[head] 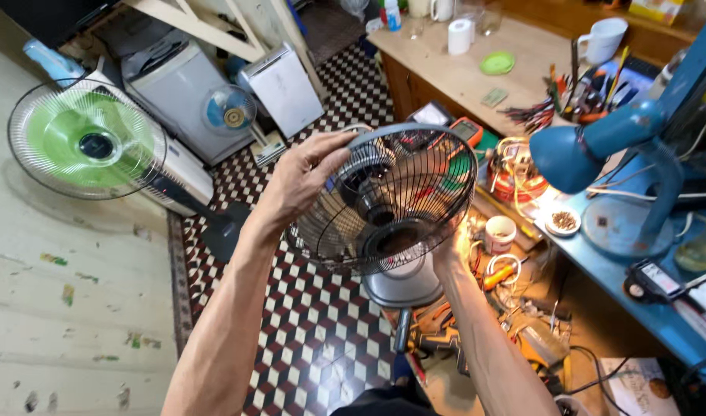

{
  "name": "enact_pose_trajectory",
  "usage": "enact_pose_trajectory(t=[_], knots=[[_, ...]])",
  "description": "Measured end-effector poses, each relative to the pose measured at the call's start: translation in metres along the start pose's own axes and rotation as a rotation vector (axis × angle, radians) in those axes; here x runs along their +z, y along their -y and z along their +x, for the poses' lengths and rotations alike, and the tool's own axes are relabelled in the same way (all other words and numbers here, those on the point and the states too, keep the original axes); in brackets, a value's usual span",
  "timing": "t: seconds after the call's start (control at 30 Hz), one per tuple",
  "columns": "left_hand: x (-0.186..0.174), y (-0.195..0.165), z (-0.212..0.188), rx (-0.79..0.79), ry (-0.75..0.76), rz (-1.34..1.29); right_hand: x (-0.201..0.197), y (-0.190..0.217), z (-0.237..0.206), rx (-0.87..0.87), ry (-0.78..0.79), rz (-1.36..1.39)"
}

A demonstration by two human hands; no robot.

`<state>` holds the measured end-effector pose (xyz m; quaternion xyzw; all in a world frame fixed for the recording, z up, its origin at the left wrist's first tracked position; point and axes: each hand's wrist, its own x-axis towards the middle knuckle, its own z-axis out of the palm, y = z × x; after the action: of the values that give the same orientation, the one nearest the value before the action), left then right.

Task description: The person assembles a table fan by attaching the front grille, inserting the fan blade, and securing the rear grille. They then plug in the fan and test its operation by turning it on and adjusting the speed settings.

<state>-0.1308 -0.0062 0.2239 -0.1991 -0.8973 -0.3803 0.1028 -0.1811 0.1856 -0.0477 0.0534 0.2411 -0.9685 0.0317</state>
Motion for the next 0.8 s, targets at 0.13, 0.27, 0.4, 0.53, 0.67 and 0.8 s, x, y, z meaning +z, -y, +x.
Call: enact_pose_trajectory(t=[0.13,0.27,0.4,0.53,0.67,0.8], knots=[[-0.001,0.003,-0.003,-0.021,-0.019,-0.033,-0.006,0.038,0.028,-0.182,-0.077,-0.14],[-0.001,0.013,-0.002,-0.035,-0.038,-0.058,-0.013,0.078,0.055,-0.248,0.13,-0.19],[0.0,0.023,0.001,0.084,-0.047,-0.017,-0.014,0.089,0.068,-0.171,0.245,-0.169],[-0.001,0.032,0.0,0.111,-0.06,0.009,-0.018,0.082,0.076,-0.188,0.245,-0.187],[-0.004,0.042,0.002,0.225,-0.082,0.045,-0.024,0.072,0.091,-0.198,0.2,-0.216],[-0.001,0.054,0.0,0.253,-0.105,0.046,-0.034,0.068,0.1,-0.136,0.253,-0.179]])
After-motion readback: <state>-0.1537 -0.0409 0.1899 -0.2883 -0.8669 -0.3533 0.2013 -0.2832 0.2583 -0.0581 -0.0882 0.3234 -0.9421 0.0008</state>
